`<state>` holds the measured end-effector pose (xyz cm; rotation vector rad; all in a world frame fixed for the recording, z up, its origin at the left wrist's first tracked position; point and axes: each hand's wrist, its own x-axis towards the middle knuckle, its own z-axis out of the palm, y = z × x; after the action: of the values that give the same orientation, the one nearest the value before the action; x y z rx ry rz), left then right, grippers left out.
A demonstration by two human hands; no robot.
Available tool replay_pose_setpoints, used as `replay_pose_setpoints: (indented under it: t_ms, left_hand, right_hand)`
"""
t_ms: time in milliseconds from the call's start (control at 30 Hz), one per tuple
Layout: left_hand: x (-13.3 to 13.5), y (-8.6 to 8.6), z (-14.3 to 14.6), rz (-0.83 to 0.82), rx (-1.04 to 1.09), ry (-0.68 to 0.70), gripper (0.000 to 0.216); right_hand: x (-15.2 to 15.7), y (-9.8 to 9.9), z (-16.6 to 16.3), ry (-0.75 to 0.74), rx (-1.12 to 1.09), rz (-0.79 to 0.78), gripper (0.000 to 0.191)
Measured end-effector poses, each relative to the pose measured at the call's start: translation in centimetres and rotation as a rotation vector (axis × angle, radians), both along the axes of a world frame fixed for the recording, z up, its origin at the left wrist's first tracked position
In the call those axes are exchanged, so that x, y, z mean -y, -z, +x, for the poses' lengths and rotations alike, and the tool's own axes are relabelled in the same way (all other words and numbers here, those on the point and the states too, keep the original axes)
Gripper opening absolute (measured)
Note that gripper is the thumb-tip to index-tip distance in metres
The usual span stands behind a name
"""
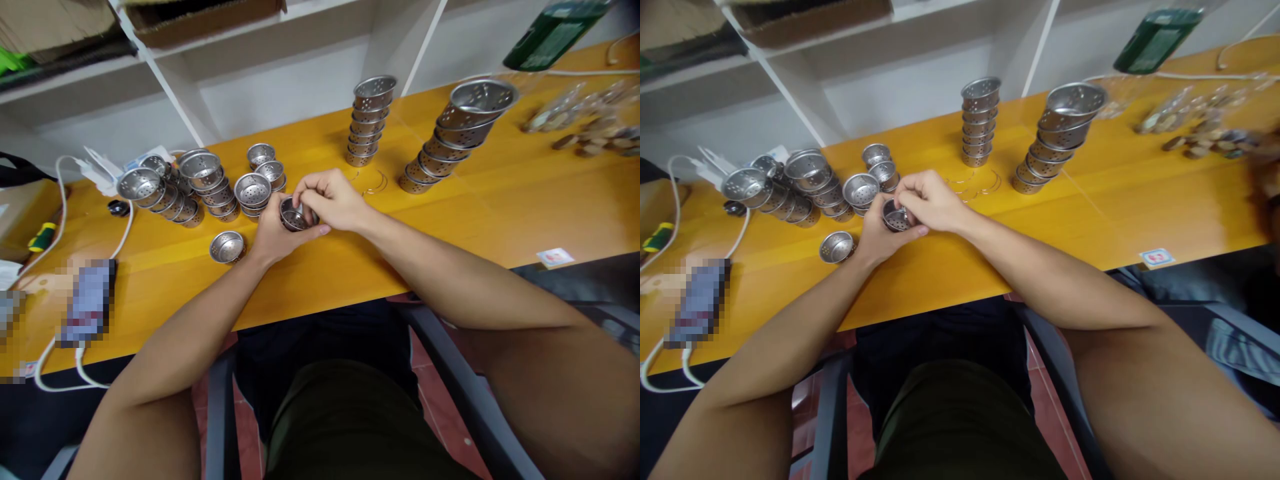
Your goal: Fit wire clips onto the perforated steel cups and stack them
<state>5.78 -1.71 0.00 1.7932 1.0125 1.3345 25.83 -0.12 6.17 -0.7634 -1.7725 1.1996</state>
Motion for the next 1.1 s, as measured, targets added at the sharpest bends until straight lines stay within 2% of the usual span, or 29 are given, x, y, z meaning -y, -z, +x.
replay_pose_setpoints:
  t_ms: [133,200,333,433,500,667,767,867,1000,1100]
  left_hand:
    - [0.1,0.1,0.1,-0.021,-0.028,0.003,0.097]
    - [0.0,0.2,0.1,-0.018,-0.037,0.000,0.096]
    - [0.1,0.2,0.2,0.004,-0.059,-0.012,0.093]
    - [0.3,0.0,0.2,-0.027,-0.055,0.023,0.084]
    - [0.4,0.0,0.2,-0.050,-0.041,0.040,0.079]
    - [0.7,0.0,0.4,-0.090,0.008,0.033,0.083]
    - [1.0,-0.1,0.6,-0.135,0.044,0.077,0.086]
    - [1.0,-0.3,0.7,-0.152,0.025,0.049,0.091]
    - [0.7,-0.4,0.6,-0.134,-0.032,-0.051,0.099]
    - [0.5,-0.3,0.6,-0.109,-0.029,-0.070,0.101]
  right_hand:
    - [0.1,-0.3,-0.2,0.021,0.020,-0.039,0.024]
    - [0.1,-0.3,-0.3,0.050,0.025,-0.008,0.026]
    - [-0.1,-0.1,0.0,0.015,0.024,0.034,0.022]
    - [-0.4,-0.3,0.6,-0.112,0.026,-0.121,0.010]
    - [-0.5,-0.6,1.2,-0.165,0.028,-0.225,0.014]
    - [-0.6,-1.2,2.1,-0.145,0.019,-0.322,0.022]
    - [-0.8,-1.0,2.4,-0.138,0.029,-0.304,0.031]
    - [-0.8,-0.7,2.5,-0.188,0.043,-0.241,0.040]
    - [-0.4,-0.5,2.5,-0.260,0.056,-0.075,0.039]
    - [-0.4,-0.2,2.4,-0.253,0.020,-0.018,0.038]
